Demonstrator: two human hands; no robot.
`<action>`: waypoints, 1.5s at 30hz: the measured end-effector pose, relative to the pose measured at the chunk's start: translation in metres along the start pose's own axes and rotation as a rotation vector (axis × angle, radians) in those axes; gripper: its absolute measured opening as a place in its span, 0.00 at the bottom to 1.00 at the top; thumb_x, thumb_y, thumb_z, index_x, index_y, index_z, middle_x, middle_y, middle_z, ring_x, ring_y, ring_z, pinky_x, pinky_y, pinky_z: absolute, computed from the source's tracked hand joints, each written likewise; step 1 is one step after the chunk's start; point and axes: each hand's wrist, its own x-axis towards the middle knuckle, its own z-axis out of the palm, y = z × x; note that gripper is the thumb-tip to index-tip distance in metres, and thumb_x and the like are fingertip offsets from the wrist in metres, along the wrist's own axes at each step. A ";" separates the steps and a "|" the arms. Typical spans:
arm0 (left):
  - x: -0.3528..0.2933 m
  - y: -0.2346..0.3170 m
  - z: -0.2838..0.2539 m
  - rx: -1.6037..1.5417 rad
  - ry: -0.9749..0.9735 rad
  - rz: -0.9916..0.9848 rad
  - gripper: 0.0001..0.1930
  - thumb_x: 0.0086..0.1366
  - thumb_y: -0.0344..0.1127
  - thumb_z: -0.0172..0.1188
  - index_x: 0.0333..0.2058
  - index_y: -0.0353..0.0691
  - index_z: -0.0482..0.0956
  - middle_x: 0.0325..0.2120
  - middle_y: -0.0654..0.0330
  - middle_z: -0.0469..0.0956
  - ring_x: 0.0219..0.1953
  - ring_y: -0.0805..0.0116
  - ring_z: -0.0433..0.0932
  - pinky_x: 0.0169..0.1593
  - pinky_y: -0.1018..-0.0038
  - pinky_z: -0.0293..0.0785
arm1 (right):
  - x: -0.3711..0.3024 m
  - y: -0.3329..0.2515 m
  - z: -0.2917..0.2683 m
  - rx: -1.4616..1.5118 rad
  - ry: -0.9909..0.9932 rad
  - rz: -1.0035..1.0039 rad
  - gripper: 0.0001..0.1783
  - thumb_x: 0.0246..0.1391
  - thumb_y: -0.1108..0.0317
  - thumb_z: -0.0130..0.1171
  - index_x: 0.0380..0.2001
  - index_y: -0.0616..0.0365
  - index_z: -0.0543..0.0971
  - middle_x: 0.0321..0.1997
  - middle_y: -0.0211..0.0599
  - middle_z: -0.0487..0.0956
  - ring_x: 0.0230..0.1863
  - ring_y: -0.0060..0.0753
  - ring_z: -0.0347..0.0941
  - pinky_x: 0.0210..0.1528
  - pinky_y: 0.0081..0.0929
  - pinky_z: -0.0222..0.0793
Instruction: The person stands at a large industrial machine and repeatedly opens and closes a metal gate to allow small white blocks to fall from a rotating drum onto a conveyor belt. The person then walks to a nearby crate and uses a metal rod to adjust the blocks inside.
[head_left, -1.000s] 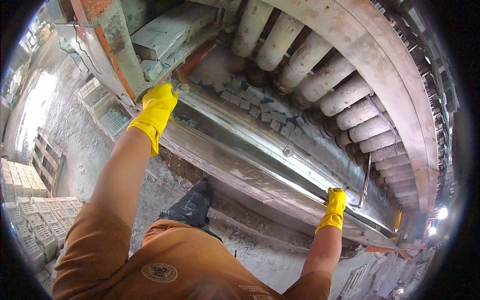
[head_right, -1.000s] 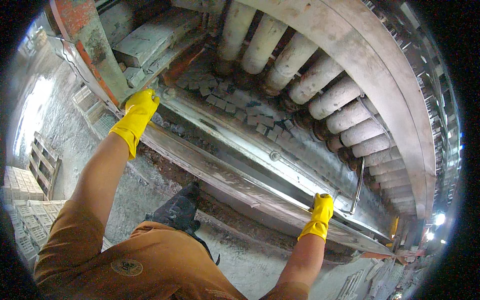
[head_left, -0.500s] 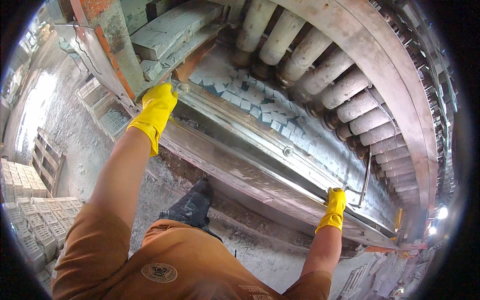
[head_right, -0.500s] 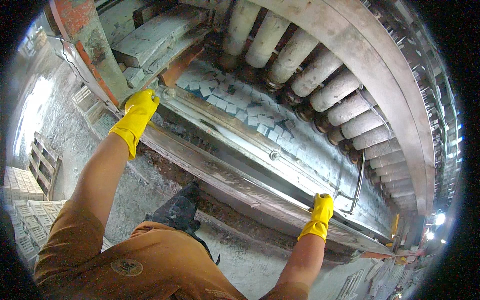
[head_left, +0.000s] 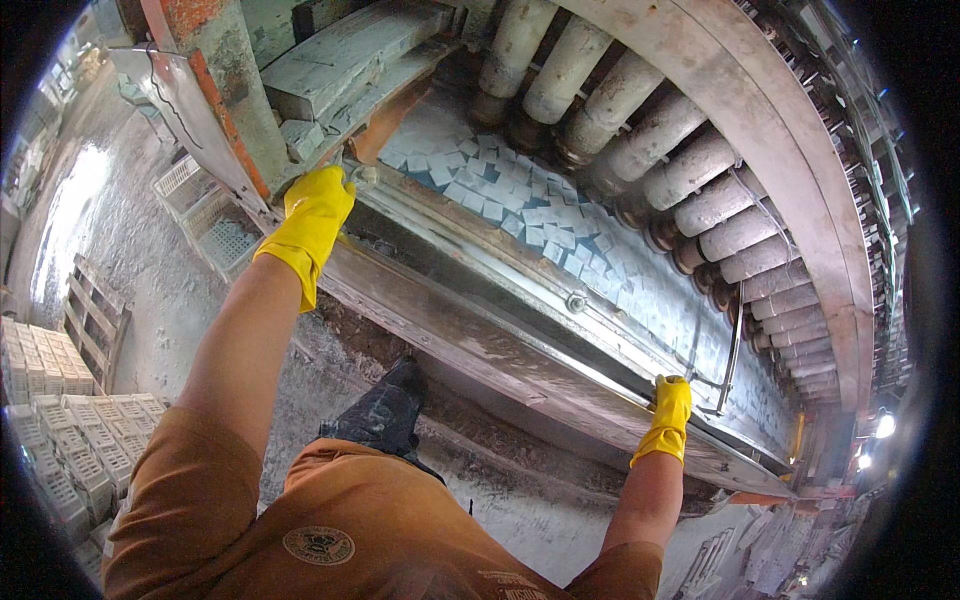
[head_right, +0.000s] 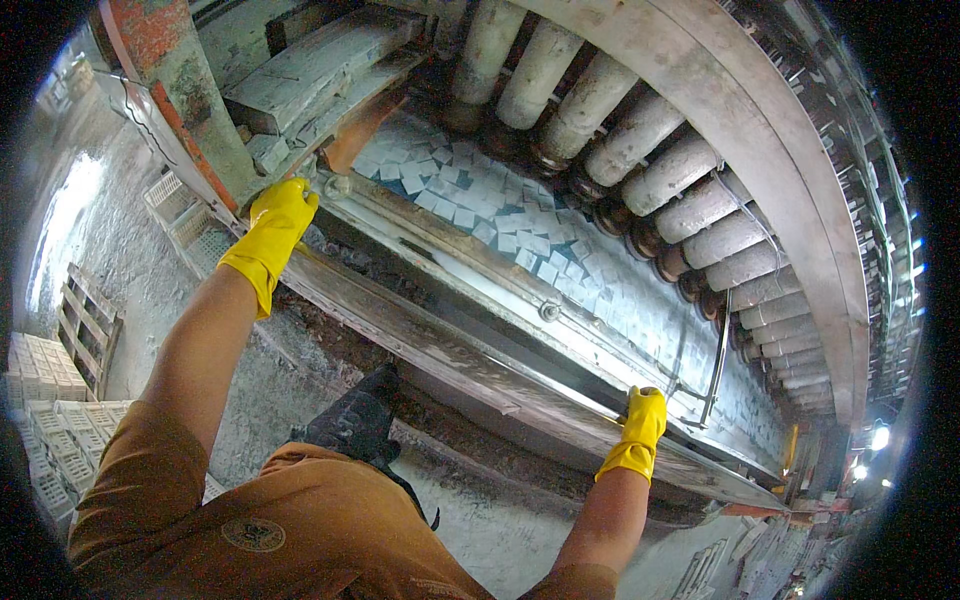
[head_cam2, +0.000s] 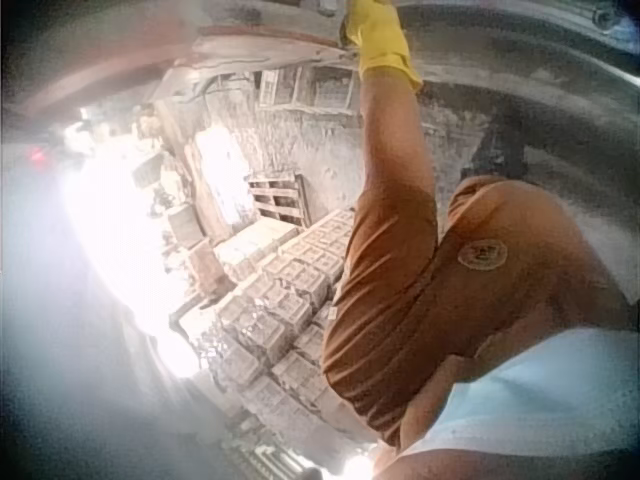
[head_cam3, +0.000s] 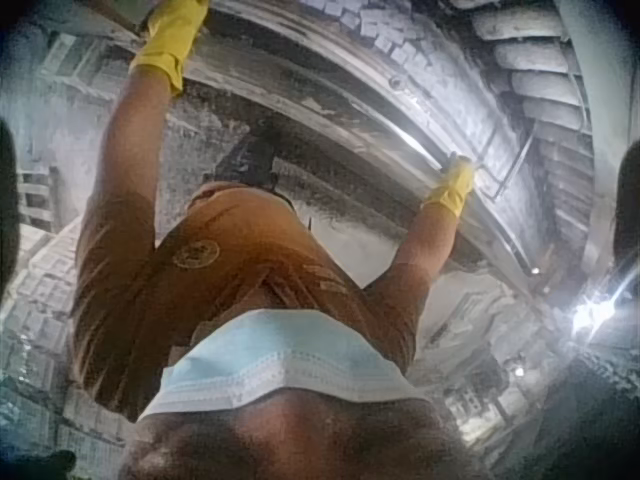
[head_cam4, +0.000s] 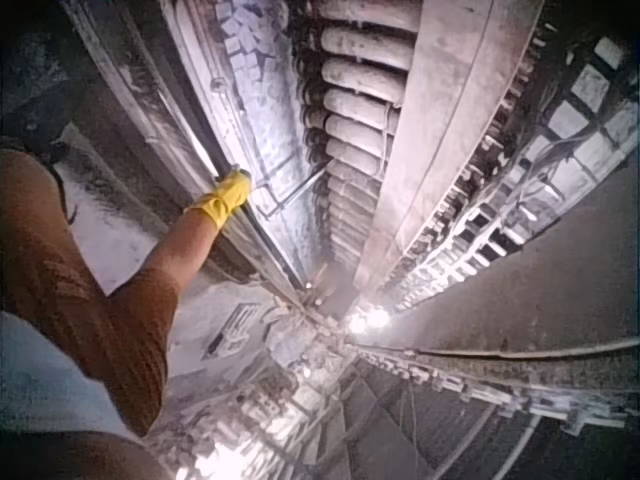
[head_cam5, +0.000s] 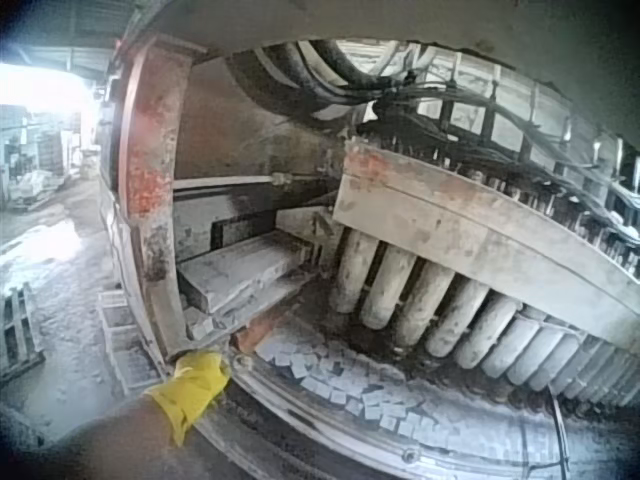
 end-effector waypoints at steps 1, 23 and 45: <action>0.000 -0.001 0.000 0.002 0.001 -0.002 0.18 0.60 0.51 0.60 0.42 0.46 0.82 0.42 0.50 0.82 0.47 0.47 0.79 0.49 0.56 0.75 | -0.002 -0.002 -0.001 -0.005 -0.008 -0.005 0.15 0.59 0.61 0.61 0.40 0.64 0.77 0.28 0.39 0.79 0.24 0.33 0.77 0.22 0.31 0.78; 0.030 0.007 0.001 0.024 -0.043 -0.028 0.19 0.59 0.50 0.61 0.45 0.47 0.82 0.42 0.51 0.82 0.45 0.48 0.80 0.49 0.56 0.75 | 0.021 -0.031 0.000 0.003 -0.010 0.016 0.15 0.59 0.60 0.59 0.39 0.63 0.77 0.28 0.39 0.79 0.23 0.35 0.78 0.23 0.35 0.79; 0.040 0.012 -0.002 0.001 -0.058 -0.041 0.17 0.60 0.50 0.59 0.41 0.46 0.81 0.42 0.51 0.82 0.47 0.46 0.78 0.50 0.54 0.74 | 0.032 -0.044 -0.001 0.001 -0.011 -0.004 0.17 0.58 0.60 0.61 0.43 0.62 0.77 0.29 0.41 0.79 0.24 0.36 0.77 0.22 0.36 0.79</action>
